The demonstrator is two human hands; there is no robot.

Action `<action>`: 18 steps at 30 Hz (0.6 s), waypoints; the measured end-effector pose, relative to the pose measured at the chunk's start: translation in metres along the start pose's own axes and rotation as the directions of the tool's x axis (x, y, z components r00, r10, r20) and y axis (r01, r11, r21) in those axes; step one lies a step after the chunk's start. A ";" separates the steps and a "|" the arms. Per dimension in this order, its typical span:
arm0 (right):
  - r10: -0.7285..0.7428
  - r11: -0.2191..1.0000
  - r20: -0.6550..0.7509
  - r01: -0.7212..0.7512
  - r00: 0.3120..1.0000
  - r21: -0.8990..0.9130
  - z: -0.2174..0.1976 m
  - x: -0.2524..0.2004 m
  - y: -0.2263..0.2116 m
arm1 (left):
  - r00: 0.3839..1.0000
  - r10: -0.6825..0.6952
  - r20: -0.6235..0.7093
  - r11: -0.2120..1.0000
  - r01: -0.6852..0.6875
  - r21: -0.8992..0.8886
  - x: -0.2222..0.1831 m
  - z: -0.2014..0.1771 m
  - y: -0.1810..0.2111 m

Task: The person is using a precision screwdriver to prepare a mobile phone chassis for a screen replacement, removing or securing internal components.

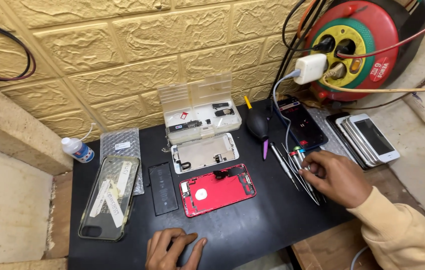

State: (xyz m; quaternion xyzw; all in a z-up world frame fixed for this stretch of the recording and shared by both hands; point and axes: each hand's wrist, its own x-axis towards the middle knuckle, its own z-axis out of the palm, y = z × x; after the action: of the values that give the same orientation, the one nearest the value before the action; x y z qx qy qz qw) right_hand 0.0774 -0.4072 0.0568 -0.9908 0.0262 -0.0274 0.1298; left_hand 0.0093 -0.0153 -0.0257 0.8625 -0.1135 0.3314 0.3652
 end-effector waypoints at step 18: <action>0.243 0.953 0.127 -0.212 0.962 -0.215 0.001 0.018 -0.029 | 0.989 -0.006 0.151 0.996 0.019 -0.086 0.008 -0.026 0.009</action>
State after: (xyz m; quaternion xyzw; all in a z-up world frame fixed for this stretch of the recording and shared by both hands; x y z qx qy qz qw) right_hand 0.0967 -0.3801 0.0644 -0.9883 0.1331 0.0662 0.0339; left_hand -0.0009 -0.0029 -0.0025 0.8690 -0.1495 0.2580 0.3948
